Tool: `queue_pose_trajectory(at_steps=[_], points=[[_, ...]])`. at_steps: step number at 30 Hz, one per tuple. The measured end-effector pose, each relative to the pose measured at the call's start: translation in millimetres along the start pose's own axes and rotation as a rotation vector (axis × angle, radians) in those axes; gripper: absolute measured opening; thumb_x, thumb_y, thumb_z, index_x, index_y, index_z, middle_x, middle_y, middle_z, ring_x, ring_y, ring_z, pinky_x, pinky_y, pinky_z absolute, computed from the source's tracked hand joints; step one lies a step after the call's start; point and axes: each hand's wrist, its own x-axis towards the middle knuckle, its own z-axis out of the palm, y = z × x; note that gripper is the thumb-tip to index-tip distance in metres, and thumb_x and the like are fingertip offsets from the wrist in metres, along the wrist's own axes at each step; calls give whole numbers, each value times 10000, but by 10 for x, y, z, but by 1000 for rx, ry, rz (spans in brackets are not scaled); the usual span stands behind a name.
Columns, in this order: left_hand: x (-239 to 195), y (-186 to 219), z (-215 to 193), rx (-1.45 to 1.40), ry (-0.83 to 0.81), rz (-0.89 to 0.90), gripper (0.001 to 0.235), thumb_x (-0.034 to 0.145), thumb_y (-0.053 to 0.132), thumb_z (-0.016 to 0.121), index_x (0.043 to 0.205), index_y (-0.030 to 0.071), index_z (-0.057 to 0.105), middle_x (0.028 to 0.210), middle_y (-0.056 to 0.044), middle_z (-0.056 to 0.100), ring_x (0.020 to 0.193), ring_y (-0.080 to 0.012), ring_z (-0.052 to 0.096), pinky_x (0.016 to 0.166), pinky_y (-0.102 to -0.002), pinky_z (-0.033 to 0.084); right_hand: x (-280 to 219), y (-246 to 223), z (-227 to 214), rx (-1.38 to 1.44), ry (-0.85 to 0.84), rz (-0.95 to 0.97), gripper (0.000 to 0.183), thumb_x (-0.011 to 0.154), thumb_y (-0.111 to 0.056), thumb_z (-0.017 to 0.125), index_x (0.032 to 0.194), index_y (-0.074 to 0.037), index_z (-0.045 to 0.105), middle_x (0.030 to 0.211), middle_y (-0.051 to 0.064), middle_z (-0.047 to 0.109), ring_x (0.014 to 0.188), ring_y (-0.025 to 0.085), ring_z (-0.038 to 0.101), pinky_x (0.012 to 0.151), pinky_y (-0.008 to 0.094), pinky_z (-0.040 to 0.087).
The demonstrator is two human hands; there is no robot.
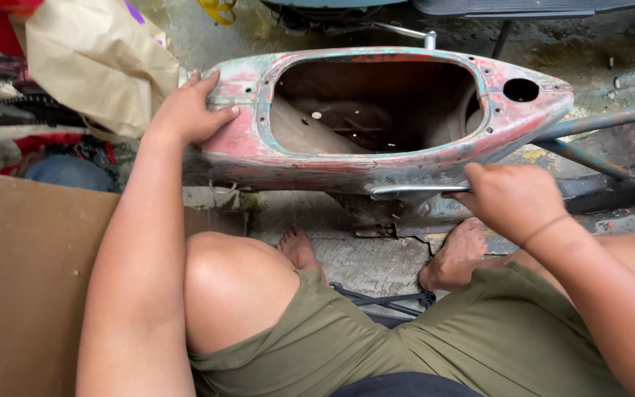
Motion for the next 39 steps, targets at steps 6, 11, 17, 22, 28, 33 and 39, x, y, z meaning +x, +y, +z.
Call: queue_pose_trajectory(at_steps=[6, 11, 17, 22, 28, 33, 39], points=[[21, 66, -103, -6, -30, 10, 788, 906, 533, 646, 1560, 118, 501, 1576, -308, 440, 1417, -489, 446, 1178, -568, 355, 19, -334, 698, -16, 81, -11, 289, 764, -509, 720, 775, -293, 529, 603, -96, 578, 609, 145, 688, 564, 342, 565], [59, 13, -8, -10, -31, -17, 770, 882, 544, 661, 1548, 183, 524, 1604, -272, 420, 1432, -478, 430, 1193, -555, 348, 67, -323, 531, 53, 67, -43, 344, 695, -517, 756, 776, -248, 557, 602, -36, 614, 595, 211, 710, 561, 399, 569], [20, -26, 19, -14, -37, -21, 773, 877, 556, 667, 1553, 210, 517, 1609, -282, 395, 1435, -481, 421, 1197, -546, 349, 59, -260, 269, 83, 44, -23, 337, 808, -488, 724, 805, -187, 573, 606, 11, 618, 615, 258, 718, 587, 403, 579], [46, 77, -47, -12, -67, -39, 777, 877, 556, 651, 1555, 203, 511, 1615, -295, 388, 1451, -481, 407, 1207, -552, 330, -17, -286, 421, 71, 38, -46, 357, 705, -510, 743, 805, -236, 535, 587, -35, 611, 559, 233, 705, 547, 404, 575], [6, -12, 5, 9, -62, -22, 796, 876, 539, 670, 1575, 204, 490, 1612, -309, 370, 1437, -511, 404, 1197, -569, 339, -30, -55, 306, -4, 34, 26, 375, 852, -528, 704, 827, -179, 568, 632, 9, 632, 636, 242, 728, 610, 376, 579], [63, 34, -34, -7, -59, -43, 776, 889, 565, 640, 1562, 201, 509, 1607, -312, 392, 1450, -494, 404, 1208, -560, 325, 130, -458, 841, 39, 218, -77, 288, 787, -469, 701, 790, -238, 528, 590, -32, 583, 560, 212, 684, 555, 360, 546], [-23, -2, -6, -14, -56, -73, 795, 870, 597, 650, 1572, 264, 480, 1638, -251, 357, 1462, -453, 397, 1215, -536, 328, -88, -14, 138, -11, 51, -14, 301, 825, -475, 696, 813, -192, 594, 620, 10, 623, 626, 237, 717, 607, 376, 574]])
